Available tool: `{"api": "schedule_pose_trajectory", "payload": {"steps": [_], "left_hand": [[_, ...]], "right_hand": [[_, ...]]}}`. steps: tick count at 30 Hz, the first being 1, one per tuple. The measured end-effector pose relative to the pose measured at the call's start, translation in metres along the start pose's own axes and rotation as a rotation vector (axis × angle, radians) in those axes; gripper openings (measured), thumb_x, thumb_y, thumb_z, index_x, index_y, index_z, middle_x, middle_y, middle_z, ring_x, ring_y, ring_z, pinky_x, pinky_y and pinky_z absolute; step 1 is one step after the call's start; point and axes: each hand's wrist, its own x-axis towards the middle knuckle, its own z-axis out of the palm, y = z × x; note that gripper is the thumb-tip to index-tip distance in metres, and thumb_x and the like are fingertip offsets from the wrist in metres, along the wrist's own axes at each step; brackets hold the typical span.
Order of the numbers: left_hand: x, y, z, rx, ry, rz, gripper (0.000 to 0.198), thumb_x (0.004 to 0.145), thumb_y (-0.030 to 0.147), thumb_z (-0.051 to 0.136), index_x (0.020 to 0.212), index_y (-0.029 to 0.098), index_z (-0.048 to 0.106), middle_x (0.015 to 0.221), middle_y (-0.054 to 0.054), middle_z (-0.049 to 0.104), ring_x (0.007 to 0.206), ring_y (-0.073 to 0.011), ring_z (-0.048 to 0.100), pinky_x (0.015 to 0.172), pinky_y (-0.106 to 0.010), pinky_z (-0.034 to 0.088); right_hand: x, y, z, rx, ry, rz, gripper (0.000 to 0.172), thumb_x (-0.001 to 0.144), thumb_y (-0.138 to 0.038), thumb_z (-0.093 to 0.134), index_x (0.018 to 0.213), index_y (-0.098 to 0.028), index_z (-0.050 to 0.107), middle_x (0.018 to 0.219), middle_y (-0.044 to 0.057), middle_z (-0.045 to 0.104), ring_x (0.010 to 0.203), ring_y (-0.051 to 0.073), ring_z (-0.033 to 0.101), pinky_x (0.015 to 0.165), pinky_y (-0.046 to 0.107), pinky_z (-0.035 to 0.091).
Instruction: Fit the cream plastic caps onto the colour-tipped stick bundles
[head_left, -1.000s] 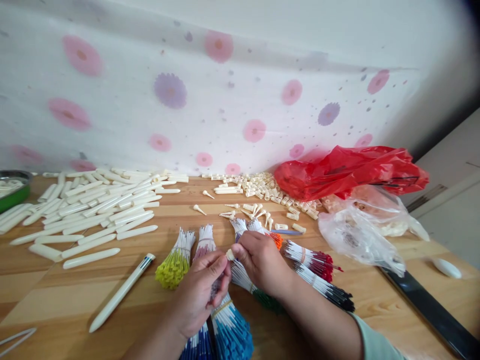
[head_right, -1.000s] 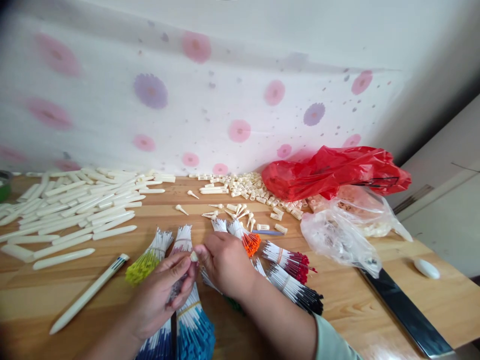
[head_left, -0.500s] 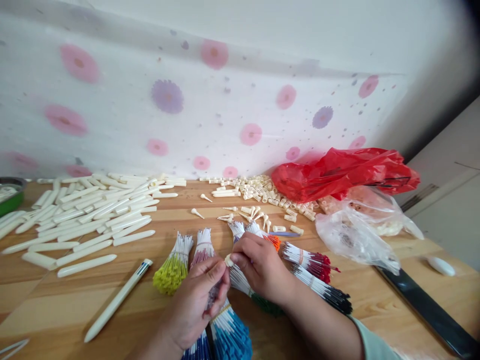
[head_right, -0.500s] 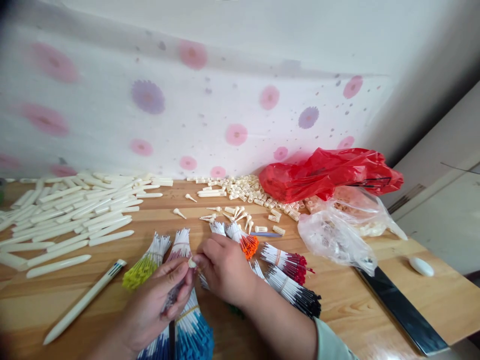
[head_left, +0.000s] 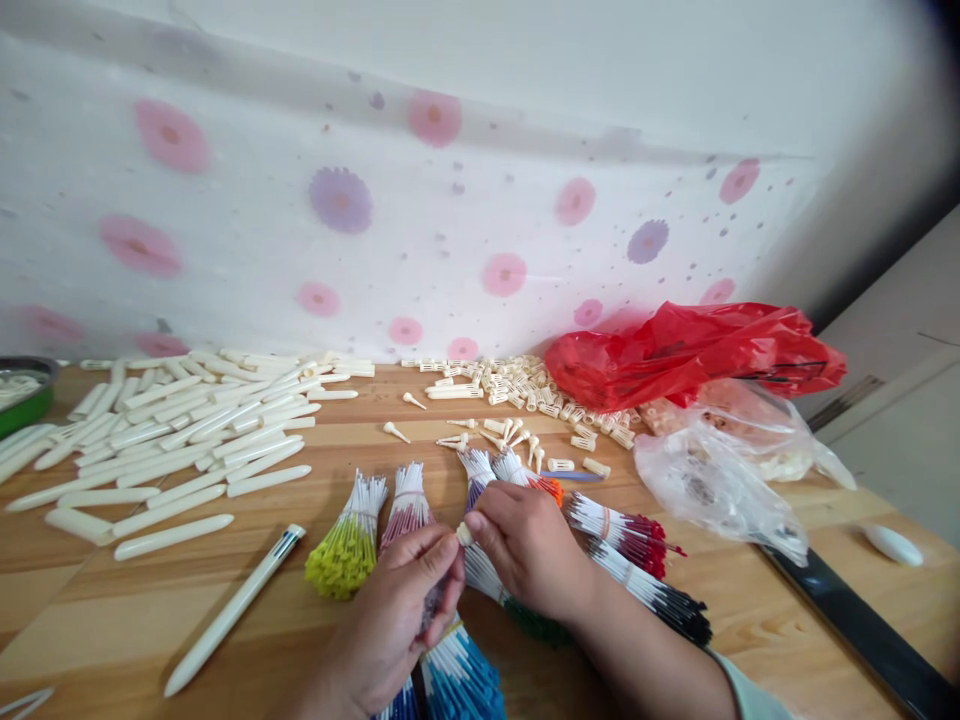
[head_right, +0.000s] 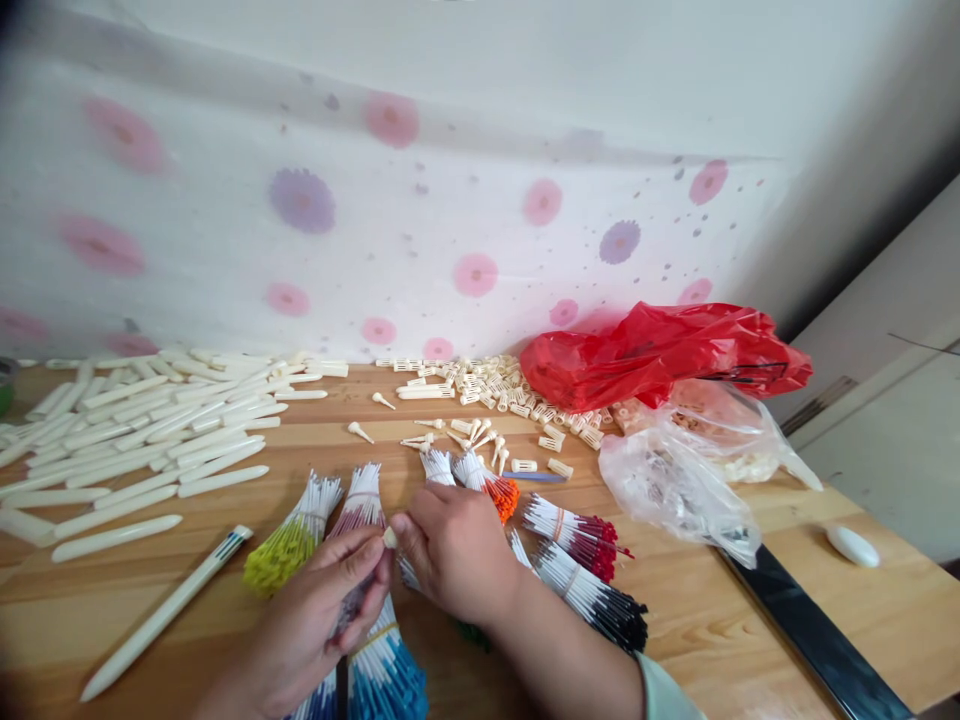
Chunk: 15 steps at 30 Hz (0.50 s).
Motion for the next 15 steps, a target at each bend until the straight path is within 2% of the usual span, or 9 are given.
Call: {"api": "schedule_pose_trajectory", "payload": {"steps": [3,7,12,15], "left_hand": [[0.0002,-0.0008,-0.0006,-0.063,-0.044,-0.018,0.036,0.075,0.048,0.062,0.063,0.016,0.052,0.042,0.005,0.045,0.029,-0.0018,0.030,0.032,-0.016,0.013],[0.0002,-0.0013,-0.0015,-0.020,-0.044,0.000,0.036,0.075,0.047,0.063,0.063,0.015,0.052,0.043,0.005,0.046,0.030,-0.0015,0.031,0.033,-0.015,0.013],[0.0003,0.0006,-0.0007,-0.053,-0.024,-0.029,0.038,0.072,0.050,0.064,0.064,0.016,0.051,0.043,0.005,0.046,0.030,-0.0021,0.031,0.033,-0.015,0.014],[0.0006,0.0005,0.0000,0.035,0.008,-0.002,0.039,0.072,0.051,0.064,0.062,0.015,0.051,0.044,0.005,0.046,0.031,-0.0019,0.031,0.033,-0.015,0.015]], "right_hand": [[0.0000,-0.0012,0.0035,-0.042,0.056,-0.062,0.028,0.092,-0.031,0.036,0.073,-0.017,0.051,0.074,0.005,0.054,0.063,0.014,0.048,0.058,0.024,0.035],[0.0000,-0.0033,0.0057,-0.020,0.064,0.047,0.036,0.094,-0.033,0.031,0.065,-0.018,0.046,0.060,0.001,0.049,0.054,0.012,0.044,0.052,0.022,0.030],[-0.0014,-0.0065,0.0045,-0.051,0.067,0.002,0.027,0.092,-0.031,0.035,0.074,-0.017,0.050,0.075,0.004,0.055,0.063,0.013,0.048,0.056,0.022,0.031],[-0.0023,-0.0061,0.0075,-0.118,0.072,0.074,0.030,0.092,-0.030,0.035,0.068,-0.018,0.048,0.063,0.001,0.052,0.056,0.012,0.046,0.053,0.022,0.028]]}}
